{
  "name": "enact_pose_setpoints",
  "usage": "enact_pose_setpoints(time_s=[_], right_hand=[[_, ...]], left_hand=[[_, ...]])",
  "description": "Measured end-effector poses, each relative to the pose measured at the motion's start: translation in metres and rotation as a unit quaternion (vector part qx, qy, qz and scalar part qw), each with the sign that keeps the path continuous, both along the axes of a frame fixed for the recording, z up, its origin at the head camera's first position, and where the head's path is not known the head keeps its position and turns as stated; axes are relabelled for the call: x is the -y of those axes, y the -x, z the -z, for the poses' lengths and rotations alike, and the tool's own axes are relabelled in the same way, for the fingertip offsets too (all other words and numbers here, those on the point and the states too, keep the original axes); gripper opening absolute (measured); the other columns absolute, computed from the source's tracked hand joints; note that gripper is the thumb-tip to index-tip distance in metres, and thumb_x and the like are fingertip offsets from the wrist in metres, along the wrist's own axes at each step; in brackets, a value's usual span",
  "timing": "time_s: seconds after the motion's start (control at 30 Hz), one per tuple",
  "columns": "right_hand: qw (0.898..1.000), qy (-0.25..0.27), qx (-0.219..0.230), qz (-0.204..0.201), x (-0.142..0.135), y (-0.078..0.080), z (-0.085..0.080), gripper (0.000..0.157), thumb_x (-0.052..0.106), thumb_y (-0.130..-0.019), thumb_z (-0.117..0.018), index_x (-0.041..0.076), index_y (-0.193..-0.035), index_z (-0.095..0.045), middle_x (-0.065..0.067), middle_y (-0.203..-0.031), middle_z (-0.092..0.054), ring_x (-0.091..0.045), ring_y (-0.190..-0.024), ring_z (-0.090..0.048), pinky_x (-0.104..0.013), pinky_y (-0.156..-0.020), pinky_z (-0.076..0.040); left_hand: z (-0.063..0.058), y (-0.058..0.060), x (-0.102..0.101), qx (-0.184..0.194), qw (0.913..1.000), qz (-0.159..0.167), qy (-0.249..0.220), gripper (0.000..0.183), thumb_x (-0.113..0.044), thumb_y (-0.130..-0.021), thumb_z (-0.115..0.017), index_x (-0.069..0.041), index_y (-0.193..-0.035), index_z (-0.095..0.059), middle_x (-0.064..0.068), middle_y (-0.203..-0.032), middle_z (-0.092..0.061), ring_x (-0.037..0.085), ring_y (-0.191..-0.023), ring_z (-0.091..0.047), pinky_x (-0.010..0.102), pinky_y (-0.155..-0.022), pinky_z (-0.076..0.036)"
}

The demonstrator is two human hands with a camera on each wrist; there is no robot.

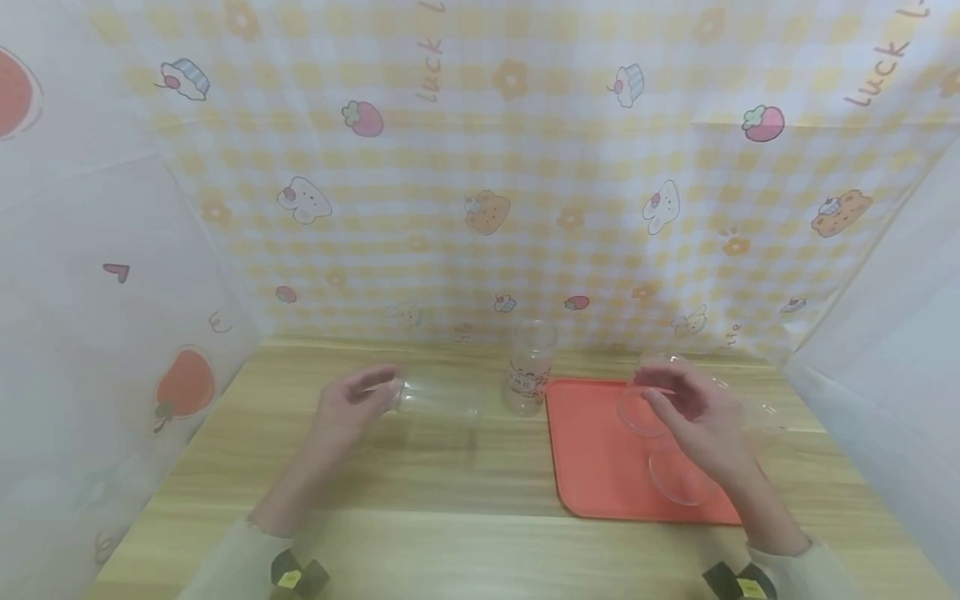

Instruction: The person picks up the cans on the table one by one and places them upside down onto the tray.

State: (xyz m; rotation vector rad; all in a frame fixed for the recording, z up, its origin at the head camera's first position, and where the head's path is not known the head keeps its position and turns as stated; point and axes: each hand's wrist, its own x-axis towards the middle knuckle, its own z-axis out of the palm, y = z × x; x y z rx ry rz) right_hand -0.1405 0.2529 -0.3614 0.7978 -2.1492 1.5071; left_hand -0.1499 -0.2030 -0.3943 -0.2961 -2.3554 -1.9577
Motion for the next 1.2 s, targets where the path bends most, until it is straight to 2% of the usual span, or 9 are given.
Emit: enact_pose_setpoints(time_s=[0.27, 0.47, 0.63, 0.87, 1.07, 1.2], right_hand=[[1.0, 0.011, 0.014, -0.004, 0.004, 0.002, 0.002, 0.031, -0.024, -0.088, -0.061, -0.014, -0.118, -0.061, -0.034, -0.109, -0.063, -0.018, -0.105, -0.068, -0.027, -0.089, -0.056], [0.999, -0.015, 0.027, 0.024, 0.008, 0.0, 0.0, 0.031, -0.017, -0.091, -0.065, -0.006, -0.12, -0.064, -0.025, -0.112, -0.066, -0.02, -0.106, -0.068, -0.025, -0.089, -0.055], [0.998, -0.021, 0.049, 0.041, 0.013, -0.002, 0.001, 0.03, -0.01, -0.093, -0.067, -0.002, -0.122, -0.065, -0.021, -0.113, -0.068, -0.02, -0.107, -0.068, -0.024, -0.087, -0.056], [0.998, -0.008, 0.051, 0.019, 0.016, 0.002, 0.004, 0.028, -0.013, -0.093, -0.065, -0.006, -0.12, -0.062, -0.024, -0.112, -0.067, -0.019, -0.107, -0.068, -0.027, -0.087, -0.057], [0.999, 0.025, 0.039, -0.018, 0.021, 0.004, 0.008, 0.029, -0.019, -0.092, -0.061, -0.011, -0.12, -0.06, -0.016, -0.112, -0.068, -0.016, -0.106, -0.068, -0.028, -0.085, -0.058], [0.998, 0.05, 0.033, -0.037, 0.024, 0.005, 0.009, 0.03, -0.023, -0.09, -0.059, -0.015, -0.119, -0.058, -0.021, -0.111, -0.067, -0.017, -0.107, -0.067, -0.027, -0.086, -0.057]], left_hand=[[0.001, 0.002, -0.002, 0.01, 0.9998, 0.002, -0.018, 0.046, -0.03, -0.1, -0.068, -0.004, -0.136, -0.06, 0.013, -0.138, -0.06, 0.03, -0.117, -0.063, 0.034, -0.096, -0.053], [0.003, 0.004, -0.007, 0.014, 0.9988, 0.001, -0.046, 0.046, -0.029, -0.099, -0.07, -0.003, -0.135, -0.06, 0.014, -0.137, -0.06, 0.033, -0.117, -0.063, 0.032, -0.095, -0.053], [0.003, 0.005, -0.01, 0.015, 0.9985, 0.002, -0.053, 0.047, -0.029, -0.098, -0.07, -0.003, -0.136, -0.059, 0.013, -0.137, -0.06, 0.029, -0.117, -0.063, 0.031, -0.096, -0.053], [0.003, 0.005, -0.013, 0.012, 0.9978, 0.008, -0.065, 0.047, -0.024, -0.099, -0.069, 0.001, -0.137, -0.057, 0.021, -0.139, -0.056, 0.029, -0.117, -0.063, 0.032, -0.097, -0.052], [0.002, 0.004, -0.014, 0.01, 0.9986, 0.005, -0.051, 0.044, -0.023, -0.1, -0.068, 0.001, -0.136, -0.059, 0.017, -0.137, -0.059, 0.03, -0.115, -0.063, 0.032, -0.095, -0.053], [0.001, 0.004, -0.014, 0.013, 0.9986, 0.003, -0.051, 0.043, -0.021, -0.1, -0.067, 0.001, -0.136, -0.058, 0.016, -0.137, -0.059, 0.028, -0.114, -0.064, 0.032, -0.095, -0.053]])
